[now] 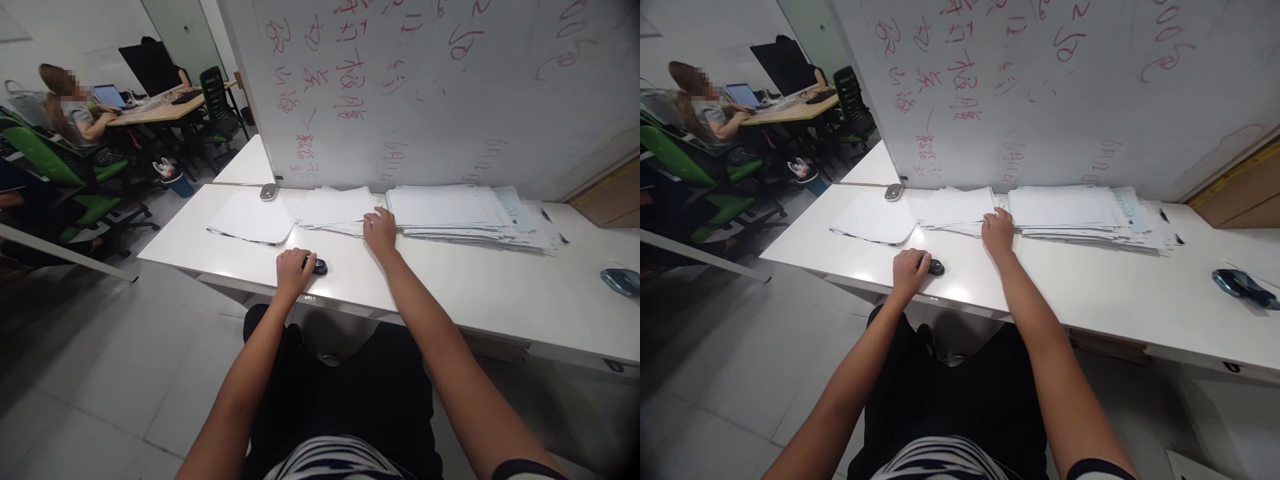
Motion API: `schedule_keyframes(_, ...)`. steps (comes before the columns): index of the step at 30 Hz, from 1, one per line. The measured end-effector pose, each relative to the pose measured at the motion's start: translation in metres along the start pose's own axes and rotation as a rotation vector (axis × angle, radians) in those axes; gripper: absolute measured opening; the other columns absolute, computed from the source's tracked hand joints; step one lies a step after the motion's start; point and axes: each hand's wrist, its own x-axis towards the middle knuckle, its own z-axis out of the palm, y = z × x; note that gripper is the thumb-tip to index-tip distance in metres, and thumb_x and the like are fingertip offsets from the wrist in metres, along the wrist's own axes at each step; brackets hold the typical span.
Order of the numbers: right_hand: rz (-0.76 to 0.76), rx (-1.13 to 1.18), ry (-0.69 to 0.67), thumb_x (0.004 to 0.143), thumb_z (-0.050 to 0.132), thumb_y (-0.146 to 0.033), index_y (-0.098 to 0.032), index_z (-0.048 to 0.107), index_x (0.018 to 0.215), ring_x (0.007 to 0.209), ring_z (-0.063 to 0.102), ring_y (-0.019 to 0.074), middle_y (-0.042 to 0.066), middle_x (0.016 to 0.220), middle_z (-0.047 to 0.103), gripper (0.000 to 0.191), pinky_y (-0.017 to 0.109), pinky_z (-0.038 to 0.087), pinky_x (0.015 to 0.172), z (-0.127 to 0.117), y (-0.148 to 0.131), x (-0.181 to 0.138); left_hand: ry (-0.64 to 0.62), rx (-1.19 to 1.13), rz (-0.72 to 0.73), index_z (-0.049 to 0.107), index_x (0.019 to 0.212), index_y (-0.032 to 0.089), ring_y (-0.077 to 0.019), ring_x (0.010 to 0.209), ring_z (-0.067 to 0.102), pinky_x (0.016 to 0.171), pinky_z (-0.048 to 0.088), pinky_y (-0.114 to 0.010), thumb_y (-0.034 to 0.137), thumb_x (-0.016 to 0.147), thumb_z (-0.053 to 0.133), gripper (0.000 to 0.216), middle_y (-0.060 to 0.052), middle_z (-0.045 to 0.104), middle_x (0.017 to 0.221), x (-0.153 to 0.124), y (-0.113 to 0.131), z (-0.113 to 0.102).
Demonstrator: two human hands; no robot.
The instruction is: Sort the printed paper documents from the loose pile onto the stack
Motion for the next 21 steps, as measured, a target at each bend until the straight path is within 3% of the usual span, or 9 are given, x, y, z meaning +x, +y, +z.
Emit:
schedule_keyframes(2, -0.094, -0.080, -0.039, 0.086, 0.041, -0.022, -0.019, 0.069, 0.098, 0.135, 0.032, 0.0293, 0.011, 0.141, 0.045, 0.031, 0.046, 0.033, 0.103, 0.0009, -0.0007, -0.0022, -0.003, 0.003, -0.002, 0.063, 0.087, 0.023, -0.0202, 0.088, 0.054, 0.083, 0.033, -0.035, 0.041, 0.094, 0.039, 0.032, -0.004, 0.065, 0.086, 0.0001, 0.0002, 0.0001)
schedule_keyframes(5, -0.215, -0.076, -0.129, 0.086, 0.042, -0.021, -0.019, 0.065, 0.110, 0.141, 0.024, 0.0263, 0.007, 0.147, 0.040, 0.033, 0.048, 0.029, 0.107, 0.0002, -0.0022, -0.0049, -0.006, 0.004, -0.006, 0.063, 0.087, 0.023, -0.0197, 0.088, 0.054, 0.083, 0.033, -0.035, 0.040, 0.094, 0.039, 0.031, -0.004, 0.065, 0.086, 0.0001, 0.0004, 0.0005)
schedule_keyframes(7, -0.231, -0.034, -0.204, 0.088, 0.042, -0.021, -0.020, 0.058, 0.122, 0.139, 0.030, 0.0235, 0.006, 0.143, 0.046, 0.038, 0.048, 0.024, 0.110, -0.0009, -0.0023, -0.0056, -0.007, 0.005, -0.008, 0.063, 0.087, 0.023, -0.0195, 0.088, 0.054, 0.082, 0.033, -0.035, 0.040, 0.094, 0.039, 0.031, -0.004, 0.065, 0.086, 0.0000, 0.0005, 0.0005)
schedule_keyframes(11, -0.093, 0.042, -0.291, 0.090, 0.044, -0.027, -0.022, 0.045, 0.136, 0.127, 0.048, 0.0209, 0.007, 0.130, 0.059, 0.046, 0.047, 0.021, 0.110, -0.0023, -0.0005, -0.0044, 0.001, 0.005, -0.001, 0.063, 0.087, 0.023, -0.0194, 0.088, 0.055, 0.082, 0.033, -0.034, 0.040, 0.094, 0.039, 0.031, -0.003, 0.065, 0.086, -0.0001, 0.0006, 0.0001)
schedule_keyframes(15, -0.026, 0.068, -0.287, 0.089, 0.049, -0.033, -0.024, 0.051, 0.131, 0.109, 0.061, 0.0200, 0.004, 0.116, 0.068, 0.042, 0.041, 0.029, 0.103, -0.0028, 0.0009, -0.0007, 0.002, 0.010, -0.001, 0.064, 0.087, 0.022, -0.0194, 0.088, 0.055, 0.082, 0.033, -0.034, 0.040, 0.094, 0.038, 0.032, -0.004, 0.065, 0.086, -0.0002, 0.0007, -0.0001)
schedule_keyframes(21, -0.078, -0.050, -0.266, 0.090, 0.047, -0.034, -0.023, 0.061, 0.115, 0.099, 0.062, 0.0229, 0.006, 0.105, 0.071, 0.031, 0.040, 0.030, 0.094, -0.0025, -0.0019, -0.0002, -0.001, 0.008, -0.001, 0.064, 0.087, 0.022, -0.0195, 0.088, 0.054, 0.081, 0.033, -0.034, 0.041, 0.095, 0.037, 0.033, -0.004, 0.065, 0.086, -0.0005, 0.0010, -0.0009)
